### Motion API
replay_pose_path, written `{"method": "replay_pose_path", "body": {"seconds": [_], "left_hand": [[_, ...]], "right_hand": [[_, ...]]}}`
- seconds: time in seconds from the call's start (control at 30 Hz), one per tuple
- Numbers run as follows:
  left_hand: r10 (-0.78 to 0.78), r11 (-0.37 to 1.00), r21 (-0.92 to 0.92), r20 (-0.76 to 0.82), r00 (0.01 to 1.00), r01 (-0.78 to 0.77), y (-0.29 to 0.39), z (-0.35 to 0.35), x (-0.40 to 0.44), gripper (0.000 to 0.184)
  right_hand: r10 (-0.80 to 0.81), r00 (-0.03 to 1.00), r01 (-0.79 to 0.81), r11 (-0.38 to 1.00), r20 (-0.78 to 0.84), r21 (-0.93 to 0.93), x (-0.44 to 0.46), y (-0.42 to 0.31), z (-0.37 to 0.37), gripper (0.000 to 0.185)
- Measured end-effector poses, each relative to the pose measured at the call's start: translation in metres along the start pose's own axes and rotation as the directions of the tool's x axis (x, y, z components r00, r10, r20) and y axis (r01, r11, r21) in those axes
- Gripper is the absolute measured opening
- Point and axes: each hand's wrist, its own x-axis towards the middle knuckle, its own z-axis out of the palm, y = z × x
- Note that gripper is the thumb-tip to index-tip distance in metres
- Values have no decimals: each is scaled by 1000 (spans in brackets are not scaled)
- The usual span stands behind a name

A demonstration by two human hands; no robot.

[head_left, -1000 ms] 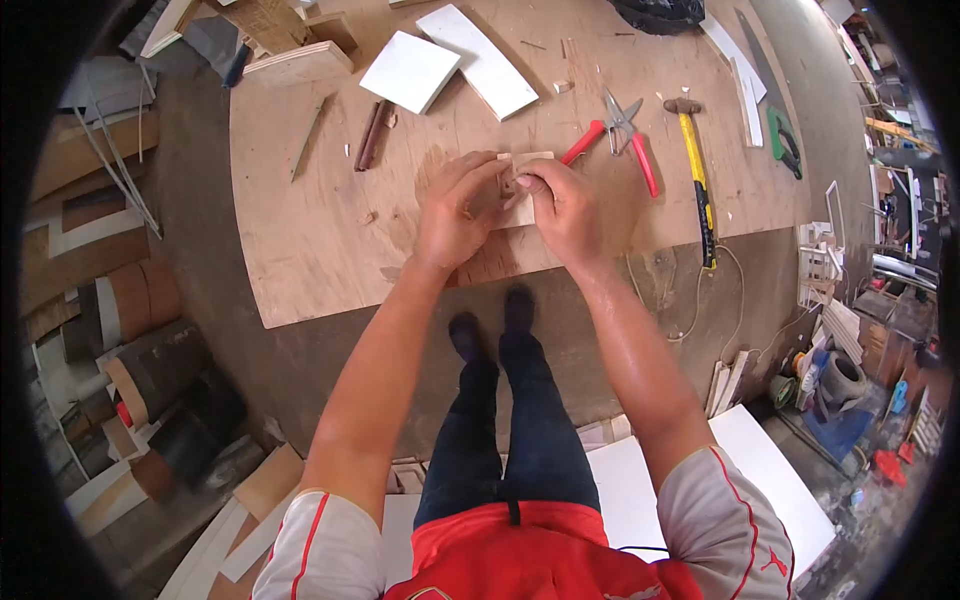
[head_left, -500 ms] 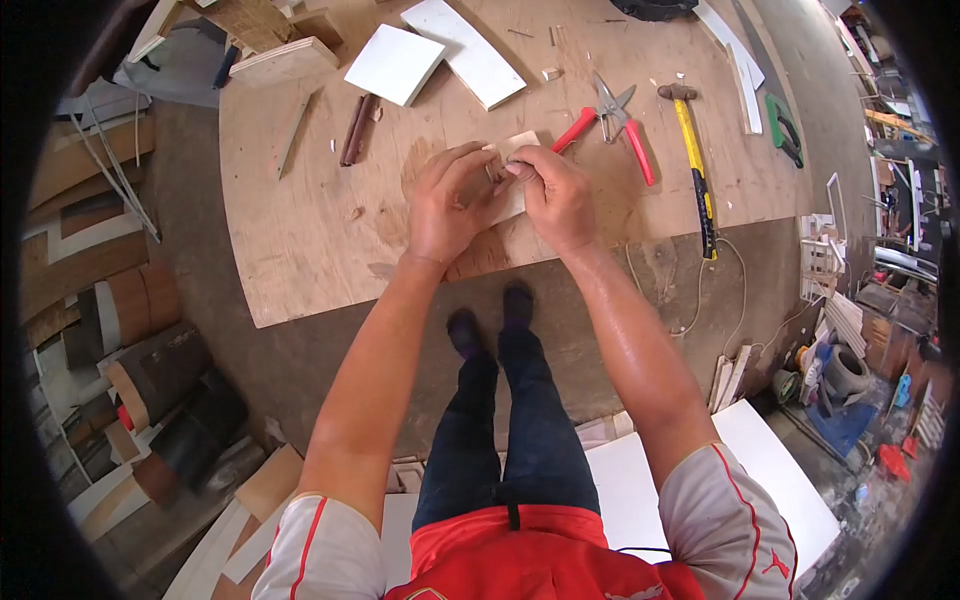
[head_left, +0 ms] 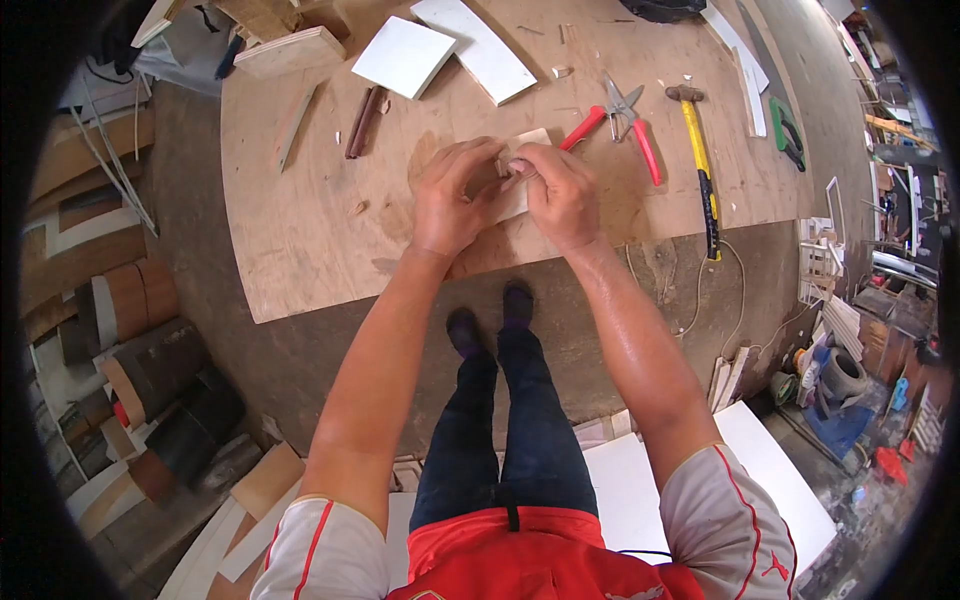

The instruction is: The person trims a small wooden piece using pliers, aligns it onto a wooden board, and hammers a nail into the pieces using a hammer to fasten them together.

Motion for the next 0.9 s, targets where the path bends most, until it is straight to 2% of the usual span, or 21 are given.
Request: {"method": "replay_pose_path", "body": {"seconds": [0.17,0.27,0.37,0.47,0.57,0.67,0.77,0.9], "left_hand": [[19,1000,8,1,1000,-19,-3,-1,2,56],[15,999,30,17,1000,-16,0,-2,4,58],[10,999,37,14,1000,-10,3,-5,4,60],[15,1000,15,9,1000,-15,0,-4,5,60],[9,1000,22,9,1000,-9,0,-5,3,59],[10,1000,19,13,1000,-10,0,-5,2,58],[5,1000,30,13,1000,-6,-1,-7,1,59],[-4,999,36,18,1000,3,-3,-4,0,61]], "right_hand": [[23,999,-24,999,32,49,6,1,1,8],[121,990,-131,980,70,153,14,-16,-6,6],[101,990,-109,990,97,91,7,-14,-2,4],[15,998,-14,1000,63,-15,0,-12,1,6],[32,999,-32,998,5,-48,-3,-16,6,9],[108,993,-105,993,47,-49,2,-22,4,8],[12,995,-6,998,99,-56,11,-27,-4,7],[-20,979,48,990,203,-133,14,-23,-8,7]]}}
